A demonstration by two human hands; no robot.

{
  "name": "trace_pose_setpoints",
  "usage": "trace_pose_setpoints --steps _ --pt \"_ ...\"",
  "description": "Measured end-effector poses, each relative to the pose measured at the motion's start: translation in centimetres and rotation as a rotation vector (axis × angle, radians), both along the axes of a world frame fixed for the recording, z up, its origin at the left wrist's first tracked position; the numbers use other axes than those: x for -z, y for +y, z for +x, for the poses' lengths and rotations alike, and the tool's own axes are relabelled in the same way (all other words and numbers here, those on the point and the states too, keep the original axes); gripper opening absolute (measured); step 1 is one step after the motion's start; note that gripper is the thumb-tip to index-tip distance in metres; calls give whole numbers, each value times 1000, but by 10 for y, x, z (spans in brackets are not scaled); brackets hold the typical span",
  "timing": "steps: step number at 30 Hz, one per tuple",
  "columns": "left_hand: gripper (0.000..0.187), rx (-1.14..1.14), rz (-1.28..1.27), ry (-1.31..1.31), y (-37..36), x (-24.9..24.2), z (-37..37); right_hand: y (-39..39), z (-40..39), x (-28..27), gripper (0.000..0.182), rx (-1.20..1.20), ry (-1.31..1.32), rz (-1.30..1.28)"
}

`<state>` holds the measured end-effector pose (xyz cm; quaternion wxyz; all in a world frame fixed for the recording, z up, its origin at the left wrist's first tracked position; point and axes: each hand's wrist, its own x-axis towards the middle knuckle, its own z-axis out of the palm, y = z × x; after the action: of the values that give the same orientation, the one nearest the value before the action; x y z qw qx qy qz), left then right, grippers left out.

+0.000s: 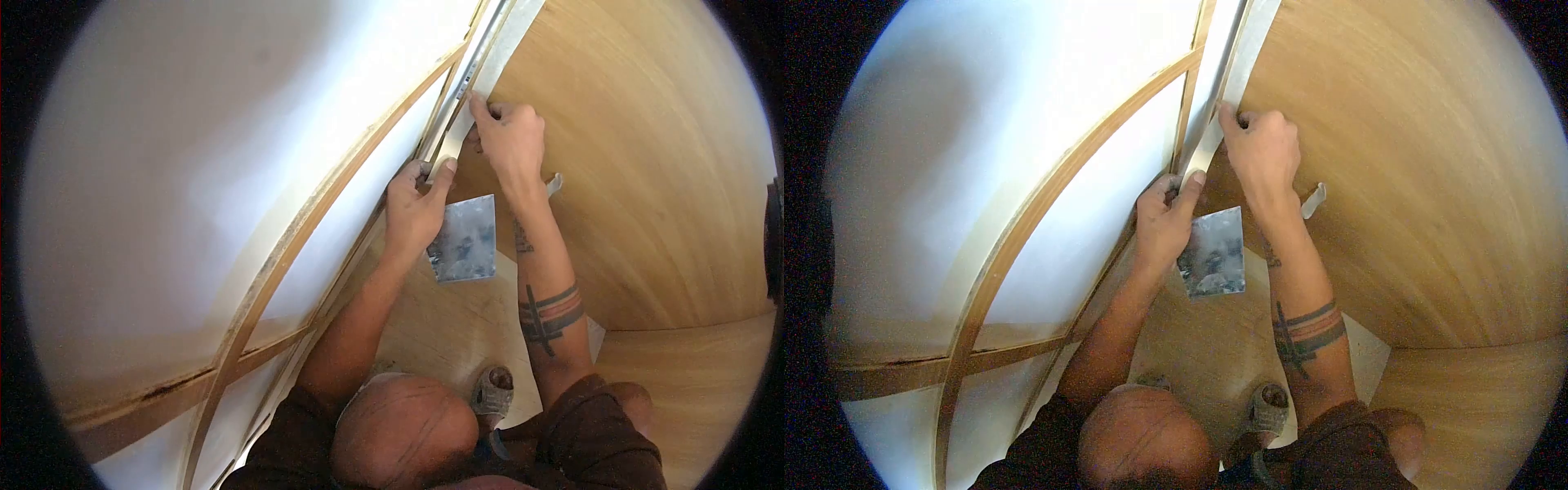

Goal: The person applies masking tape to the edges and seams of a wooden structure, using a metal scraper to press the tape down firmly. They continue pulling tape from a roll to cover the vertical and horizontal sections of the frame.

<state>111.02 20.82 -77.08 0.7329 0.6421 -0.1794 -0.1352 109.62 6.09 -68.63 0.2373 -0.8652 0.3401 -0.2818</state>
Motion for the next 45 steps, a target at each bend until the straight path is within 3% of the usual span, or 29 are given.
trace_pose_setpoints --steps 4,6,31,38,45 --pt "37 18 -11 74 -1 0 -1 1 0 0 51 -9 -20 10" --pt "37 -15 -28 -40 -2 5 0 -1 1 2 51 4 -16 0" --pt "37 -52 -37 -47 -2 8 0 6 -1 -10 53 -4 67 26" --pt "35 -49 -16 -9 -1 6 -3 5 -5 -49 50 92 141 -195" --pt "36 -39 9 32 -2 7 -3 11 -11 -96 52 119 -147 -278"
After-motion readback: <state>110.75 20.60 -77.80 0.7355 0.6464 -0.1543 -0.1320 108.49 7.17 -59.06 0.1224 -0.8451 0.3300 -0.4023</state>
